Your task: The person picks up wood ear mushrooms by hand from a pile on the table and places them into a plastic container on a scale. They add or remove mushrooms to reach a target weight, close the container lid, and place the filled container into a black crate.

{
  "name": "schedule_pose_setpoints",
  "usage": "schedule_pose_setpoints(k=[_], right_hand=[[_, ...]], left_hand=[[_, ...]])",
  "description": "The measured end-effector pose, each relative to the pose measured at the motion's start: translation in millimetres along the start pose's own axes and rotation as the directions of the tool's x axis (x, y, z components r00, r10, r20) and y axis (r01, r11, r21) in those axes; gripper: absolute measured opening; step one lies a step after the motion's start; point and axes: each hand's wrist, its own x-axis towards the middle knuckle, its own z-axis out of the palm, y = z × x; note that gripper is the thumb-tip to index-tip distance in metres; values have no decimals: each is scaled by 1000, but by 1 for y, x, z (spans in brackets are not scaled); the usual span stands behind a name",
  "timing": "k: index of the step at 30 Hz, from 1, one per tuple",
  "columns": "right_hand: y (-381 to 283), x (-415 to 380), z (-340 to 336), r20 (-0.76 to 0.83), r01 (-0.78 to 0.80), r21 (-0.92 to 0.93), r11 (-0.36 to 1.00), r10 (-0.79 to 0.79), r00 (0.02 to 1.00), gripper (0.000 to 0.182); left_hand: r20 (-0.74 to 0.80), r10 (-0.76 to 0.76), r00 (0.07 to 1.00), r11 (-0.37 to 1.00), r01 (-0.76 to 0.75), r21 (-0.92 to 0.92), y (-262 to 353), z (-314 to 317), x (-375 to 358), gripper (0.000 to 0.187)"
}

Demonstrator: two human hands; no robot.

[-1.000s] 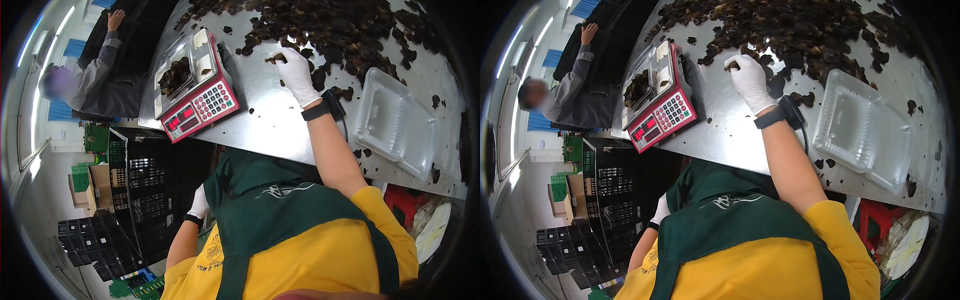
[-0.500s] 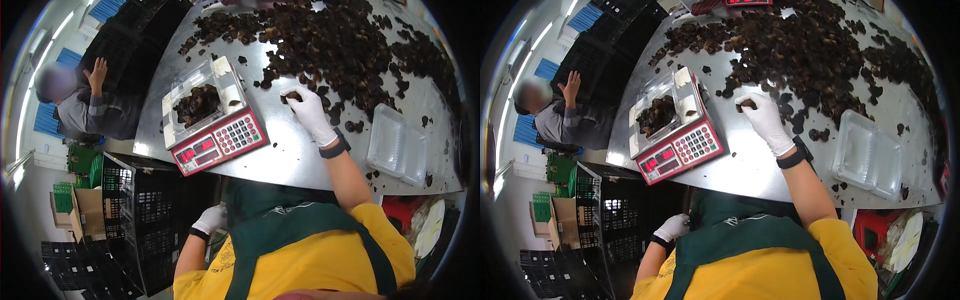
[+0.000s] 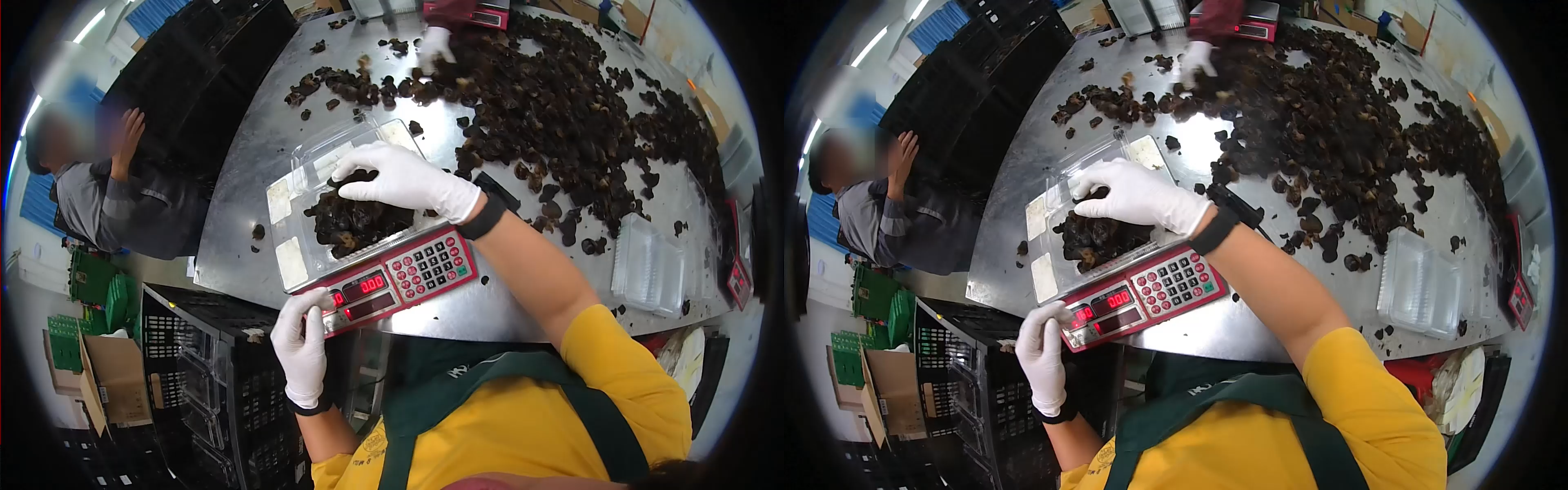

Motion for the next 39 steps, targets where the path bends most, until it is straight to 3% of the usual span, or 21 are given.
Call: schedule_pose_setpoints(k=[2,4,5,9,11,13,15,16,17,20,23,25,27,28,29,31,33,35,37,39], right_hand=[[3,-3,-4,8,9,22,1000,-9,1000,35],[-3,-11,-17,-67,-203,206,957,220,973,36],[-5,-17,-27,-99,-231,249,940,262,960,35],[1,-53,-64,-286,-331,146,932,360,888,26],[4,-76,-62,-332,-347,236,908,411,849,23],[3,-97,-49,-256,-399,287,871,471,844,24],[-3,-113,-38,-133,-498,274,823,546,827,27],[-11,-114,-32,-182,-523,158,838,545,819,31],[-20,-111,-29,-178,-559,142,817,577,797,38],[-34,-105,-21,-166,-500,38,865,499,850,53],[-29,-98,-9,-189,-462,-37,886,448,874,59],[-22,-95,-4,-212,-431,-14,902,419,883,59],[-18,-90,-8,-166,-481,155,863,502,849,59],[-17,-90,-13,-160,-481,198,854,512,844,59],[-16,-90,-17,-151,-482,242,842,523,839,59],[-10,-94,-24,-142,-493,331,805,559,817,58],[-6,-98,-35,-121,-503,411,760,593,796,56],[-8,-101,-49,46,-500,617,608,606,794,55],[-1,-103,-54,56,-471,639,608,574,817,59],[-3,-101,-61,128,-515,646,564,585,801,64]], left_hand=[[-51,20,999,1000,-19,12,5,-5,11,19],[-100,32,994,999,-32,1,7,-11,19,19],[-135,31,990,999,-33,-14,10,-13,23,19],[-220,14,975,997,3,77,31,-24,44,22],[-189,51,981,979,-12,204,49,-28,56,23],[-170,68,983,945,-9,327,58,-28,70,24],[-117,62,991,821,16,570,64,-28,87,26],[-138,41,990,807,49,588,61,-23,99,24],[-96,123,988,737,-26,676,48,-23,112,30],[-28,-127,991,671,107,734,32,-5,161,40],[37,-236,971,479,83,874,-11,10,218,53],[9,-279,960,461,126,878,-46,26,240,62],[52,-193,980,681,95,726,-90,27,243,73],[6,-272,962,679,188,710,-77,32,241,80],[-70,-134,988,740,147,656,-102,33,240,77],[-76,-323,943,858,326,397,-69,30,228,68],[-73,-195,978,939,207,273,-60,24,219,57],[-1,-17,1000,987,17,162,-21,22,183,53],[23,229,973,934,-226,275,0,22,141,51],[152,359,921,762,-383,523,27,23,97,59]])
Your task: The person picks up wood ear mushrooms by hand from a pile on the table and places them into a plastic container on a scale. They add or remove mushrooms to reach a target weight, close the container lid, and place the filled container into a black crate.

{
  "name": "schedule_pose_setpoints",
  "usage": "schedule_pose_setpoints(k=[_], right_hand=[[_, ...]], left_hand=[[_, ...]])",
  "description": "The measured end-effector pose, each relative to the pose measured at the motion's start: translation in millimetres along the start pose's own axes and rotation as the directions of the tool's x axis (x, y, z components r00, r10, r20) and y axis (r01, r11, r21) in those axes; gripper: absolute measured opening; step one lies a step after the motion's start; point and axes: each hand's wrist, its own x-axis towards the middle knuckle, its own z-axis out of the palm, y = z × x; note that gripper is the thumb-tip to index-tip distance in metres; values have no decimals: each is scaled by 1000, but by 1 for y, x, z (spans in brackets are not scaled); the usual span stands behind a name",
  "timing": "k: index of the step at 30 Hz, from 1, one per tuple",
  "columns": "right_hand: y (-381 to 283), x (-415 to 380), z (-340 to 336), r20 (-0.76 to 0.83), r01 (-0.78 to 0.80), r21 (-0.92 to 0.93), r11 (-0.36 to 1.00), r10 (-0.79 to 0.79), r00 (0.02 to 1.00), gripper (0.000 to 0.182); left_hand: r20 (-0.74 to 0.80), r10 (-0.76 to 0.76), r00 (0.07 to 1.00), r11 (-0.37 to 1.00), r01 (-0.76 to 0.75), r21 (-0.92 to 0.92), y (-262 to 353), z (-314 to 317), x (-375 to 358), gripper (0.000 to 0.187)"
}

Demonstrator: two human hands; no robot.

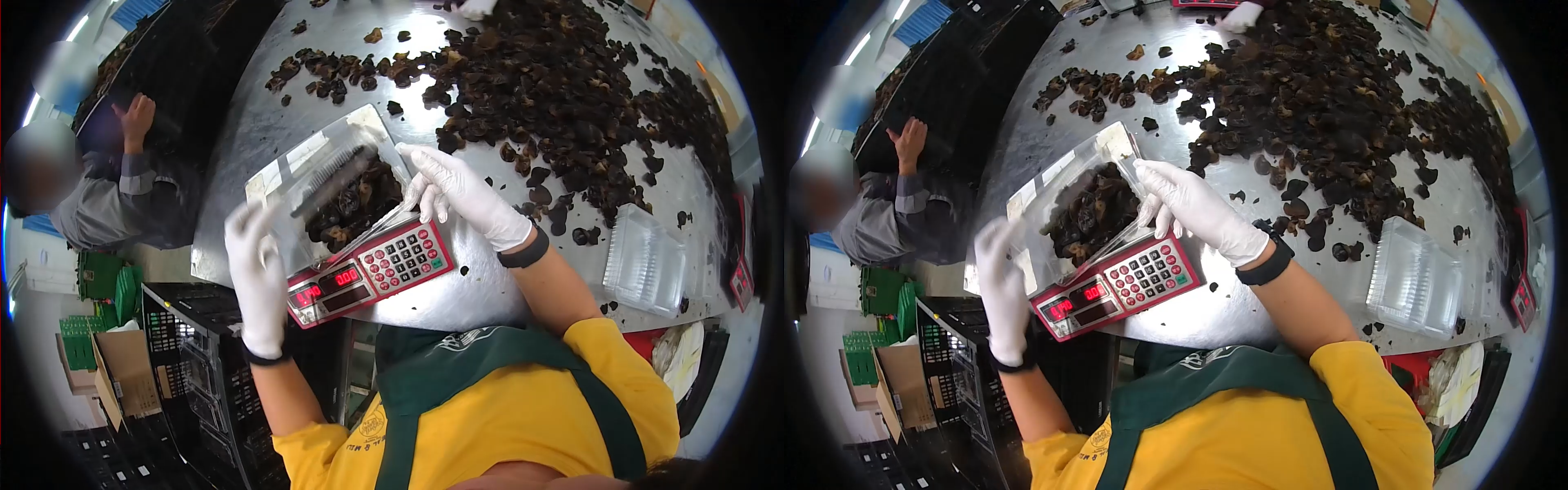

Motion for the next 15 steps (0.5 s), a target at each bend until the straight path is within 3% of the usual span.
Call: schedule_pose_setpoints(k=[2,4,6,8,9,10,12,15], right_hand=[[-2,2,1,-13,-19,1,1000,19,1000,56],[-2,4,3,7,-43,-96,994,44,999,56],[-4,7,4,20,-65,-96,993,67,998,59],[0,9,4,71,-104,-103,989,111,991,64],[-5,7,6,68,-111,-120,986,120,990,64],[-5,7,7,79,-106,-122,987,117,990,64],[-4,5,7,82,-68,-88,994,75,994,64],[-5,0,9,51,-49,-101,994,54,997,63]], left_hand=[[87,-39,995,993,29,118,18,-1,-31,55],[190,-286,939,921,324,-216,24,6,-49,51],[175,-304,936,911,340,-234,14,17,-57,50],[249,-557,792,687,608,-399,7,24,-58,51],[320,-573,755,535,640,-551,8,26,-53,55],[309,-579,754,537,638,-551,9,27,-49,55],[395,-591,703,330,658,-677,9,28,-40,53],[390,-561,730,279,610,-741,-3,39,-42,57]])
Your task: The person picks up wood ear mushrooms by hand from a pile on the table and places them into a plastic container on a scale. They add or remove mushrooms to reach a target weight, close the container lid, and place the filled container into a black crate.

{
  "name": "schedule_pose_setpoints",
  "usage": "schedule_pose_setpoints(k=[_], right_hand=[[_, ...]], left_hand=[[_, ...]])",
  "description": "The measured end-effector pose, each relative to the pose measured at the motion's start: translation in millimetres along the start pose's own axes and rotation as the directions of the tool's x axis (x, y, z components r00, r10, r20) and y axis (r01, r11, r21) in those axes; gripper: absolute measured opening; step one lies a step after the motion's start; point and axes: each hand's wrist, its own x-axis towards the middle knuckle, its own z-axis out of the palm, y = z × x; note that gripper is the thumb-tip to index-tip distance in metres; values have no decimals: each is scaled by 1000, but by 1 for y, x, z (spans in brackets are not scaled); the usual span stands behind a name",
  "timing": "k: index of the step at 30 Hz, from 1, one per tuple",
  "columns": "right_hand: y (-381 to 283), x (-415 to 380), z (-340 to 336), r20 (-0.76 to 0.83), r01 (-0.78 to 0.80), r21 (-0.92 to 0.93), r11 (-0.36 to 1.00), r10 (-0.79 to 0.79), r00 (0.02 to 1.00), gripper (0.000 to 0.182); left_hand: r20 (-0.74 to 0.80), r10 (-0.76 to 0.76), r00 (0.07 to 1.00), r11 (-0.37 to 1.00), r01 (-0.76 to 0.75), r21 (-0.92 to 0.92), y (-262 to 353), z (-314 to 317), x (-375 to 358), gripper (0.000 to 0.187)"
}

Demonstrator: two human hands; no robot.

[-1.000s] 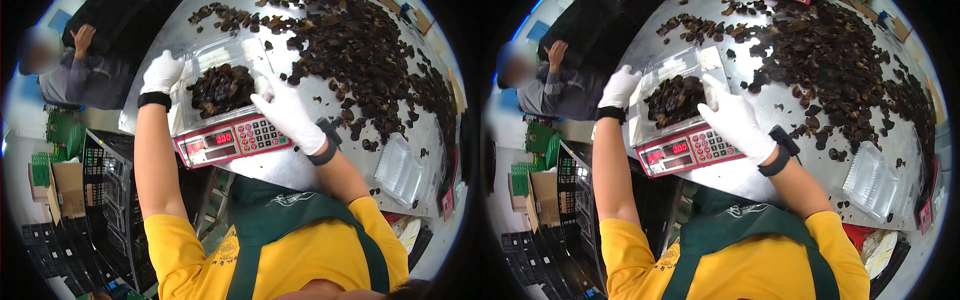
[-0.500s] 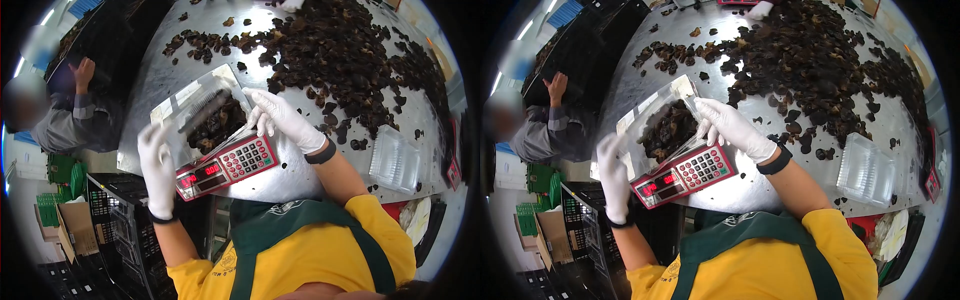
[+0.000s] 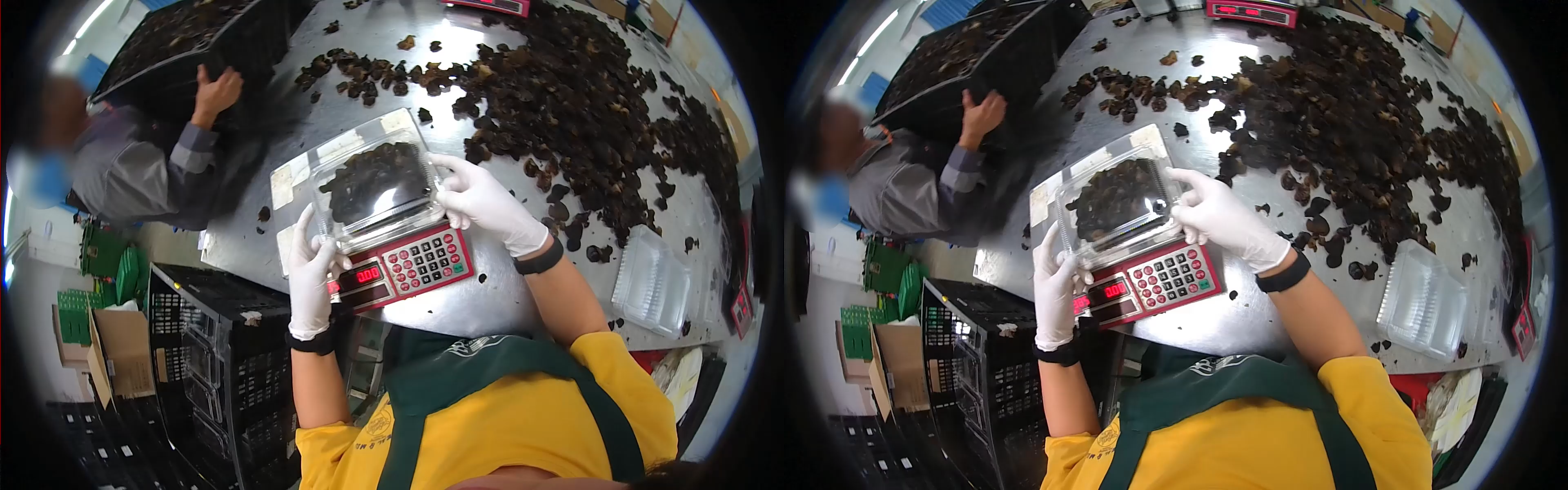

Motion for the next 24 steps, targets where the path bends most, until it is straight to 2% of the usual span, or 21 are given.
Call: schedule_pose_setpoints(k=[2,6,8,9,11,12,13,15,16,17,19,20,21,22,24], right_hand=[[5,-3,1,-37,30,32,999,-29,999,62],[1,-12,14,-101,81,52,995,-75,992,57],[4,-15,15,-100,97,-55,994,-102,990,57],[-1,-20,20,-105,90,-84,992,-98,990,58],[-6,-28,24,-26,73,-20,997,-73,997,60],[-8,-31,27,5,92,57,994,-93,996,61],[-8,-33,30,30,107,136,985,-112,993,62],[-8,-33,38,81,95,202,975,-113,990,66],[-9,-36,43,180,61,188,980,-95,979,68],[-11,-37,49,274,30,169,985,-76,959,70],[-22,-38,69,362,-30,141,990,-23,932,80],[-19,-36,74,394,-6,176,984,-65,917,80],[-15,-34,77,420,19,212,977,-109,901,81],[-17,-32,79,415,16,211,977,-105,904,81],[-21,-27,84,478,93,248,964,-205,854,79]], left_hand=[[-20,31,999,995,-32,-96,-1,7,-4,61],[-65,56,996,985,-66,-159,-13,16,-27,65],[-74,56,996,979,-70,-191,-2,22,-49,67],[-23,67,997,958,-71,-278,0,19,-59,68],[-20,64,998,990,-66,-127,2,-2,-76,70],[-34,118,992,991,-116,59,-2,-20,-81,71],[-67,224,972,967,-213,137,-6,-33,-86,74],[-113,126,986,943,-154,-294,18,-38,-105,82],[-42,78,996,948,-87,-306,20,-49,-115,87],[9,80,997,960,-74,-270,16,-59,-122,81],[-56,39,998,952,-54,-300,43,-64,-143,69],[-146,-21,989,921,-37,-388,51,-67,-152,59],[-262,-52,964,928,-50,-368,59,-74,-161,55],[-353,-51,934,936,-78,-343,72,-75,-172,59],[-507,110,855,984,-166,-67,73,-101,-188,56]])
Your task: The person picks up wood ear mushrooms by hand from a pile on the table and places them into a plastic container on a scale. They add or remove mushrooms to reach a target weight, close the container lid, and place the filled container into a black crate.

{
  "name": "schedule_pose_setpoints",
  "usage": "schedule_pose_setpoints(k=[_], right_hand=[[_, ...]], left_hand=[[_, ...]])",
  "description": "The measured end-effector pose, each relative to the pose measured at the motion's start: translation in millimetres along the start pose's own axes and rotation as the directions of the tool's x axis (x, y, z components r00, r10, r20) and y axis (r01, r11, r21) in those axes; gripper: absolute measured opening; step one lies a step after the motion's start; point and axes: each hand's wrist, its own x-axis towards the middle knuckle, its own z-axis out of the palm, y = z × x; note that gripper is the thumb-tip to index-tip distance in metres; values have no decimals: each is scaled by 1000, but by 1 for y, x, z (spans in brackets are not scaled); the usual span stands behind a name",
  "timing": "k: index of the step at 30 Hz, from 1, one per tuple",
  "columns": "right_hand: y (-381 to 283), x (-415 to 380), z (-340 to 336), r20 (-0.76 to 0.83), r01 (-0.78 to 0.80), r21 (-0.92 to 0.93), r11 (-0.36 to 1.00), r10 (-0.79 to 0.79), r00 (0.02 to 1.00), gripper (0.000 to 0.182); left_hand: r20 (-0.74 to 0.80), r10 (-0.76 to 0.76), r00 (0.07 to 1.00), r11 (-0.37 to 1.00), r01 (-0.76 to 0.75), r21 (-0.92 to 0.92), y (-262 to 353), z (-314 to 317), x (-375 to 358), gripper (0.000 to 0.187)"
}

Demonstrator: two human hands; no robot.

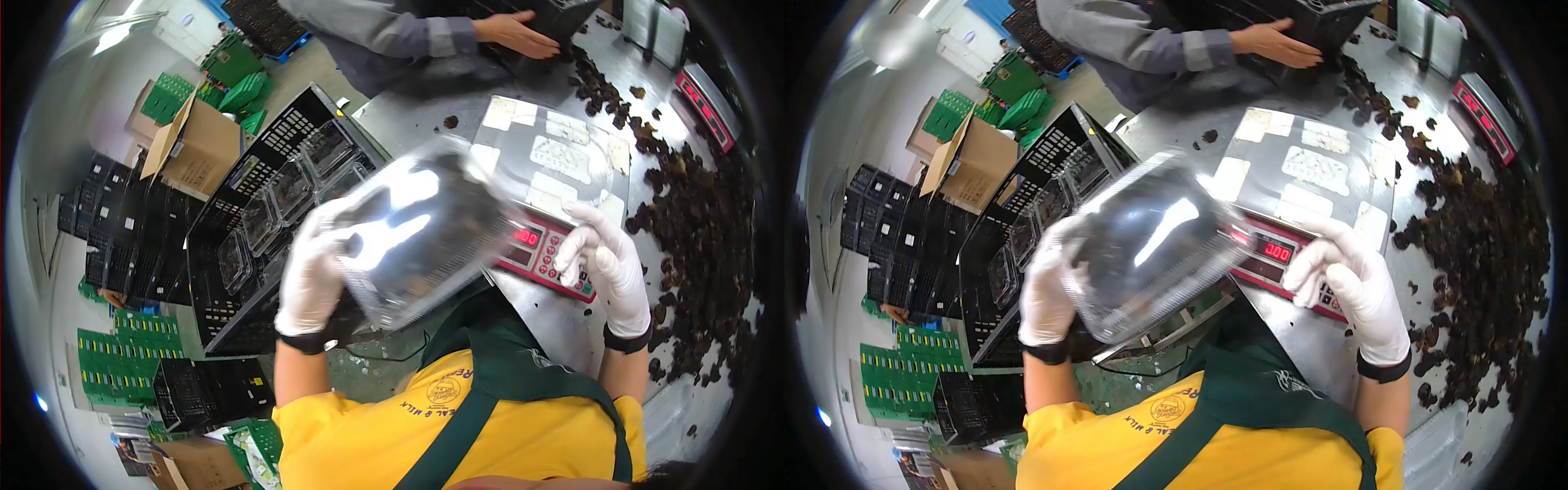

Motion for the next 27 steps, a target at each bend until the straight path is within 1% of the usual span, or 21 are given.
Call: schedule_pose_setpoints(k=[1,2,3,4,5,6,7,10,11,12,13,14,16,18,19,21,23,24,25,26,27], right_hand=[[-12,1,4,56,-17,-51,999,20,998,72],[-21,1,10,70,-9,-79,997,15,997,69],[-29,0,15,83,0,-108,994,9,997,66],[-37,-1,20,57,0,-105,994,6,998,66],[-43,-2,23,107,15,-62,998,-9,994,61],[-50,-4,28,156,29,-18,999,-26,987,56],[-56,-6,34,129,28,-11,1000,-27,991,56],[-73,-13,52,157,178,177,968,-207,966,59],[-75,-15,58,164,236,249,939,-281,946,54],[-70,-13,65,179,312,369,876,-396,901,47],[-65,-14,69,178,378,480,792,-510,842,40],[-60,-14,71,191,392,548,739,-566,802,38],[-56,-20,81,204,419,612,671,-645,736,33],[-56,-30,78,164,495,612,617,-711,684,29],[-56,-37,76,145,544,586,600,-739,658,26],[-64,-55,62,105,656,498,567,-791,603,23],[-70,-81,49,66,780,370,504,-852,519,19],[-77,-95,39,65,829,289,478,-874,482,18],[-78,-111,35,63,883,197,425,-905,421,17],[-81,-125,31,56,922,112,370,-929,365,17],[-84,-139,25,44,953,17,303,-952,302,17]], left_hand=[[28,58,998,992,-61,113,11,-15,-2,56],[-169,75,983,955,-22,297,18,-31,-4,59],[-179,100,979,992,-83,98,16,-65,-6,62],[-172,191,966,981,-185,50,26,-80,-8,58],[-21,137,990,969,-139,-205,37,-101,-11,69],[-150,175,973,977,-191,-98,42,-109,-9,74],[-182,104,978,984,-128,-127,50,-111,-12,72],[-165,-106,981,980,131,147,42,-183,-4,67],[-152,-230,961,926,264,270,39,-197,0,65],[-334,-386,860,731,506,459,42,-193,1,60],[-317,-501,805,510,571,643,34,-209,10,48],[-301,-553,777,420,572,705,20,-225,15,45],[-272,-616,739,314,547,776,-9,-255,20,43],[-184,-617,765,376,493,785,-31,-265,42,45],[-352,-623,699,67,495,866,12,-184,44,45],[-308,-592,745,66,425,903,3,-194,55,45],[-65,-445,893,60,102,993,-3,-201,61,45],[-8,-203,979,-71,-6,997,-10,-203,61,43],[-83,-154,985,19,87,996,13,-132,53,38],[-59,-149,987,27,64,998,16,-94,50,38],[33,-65,997,156,-22,988,21,-66,48,36]])
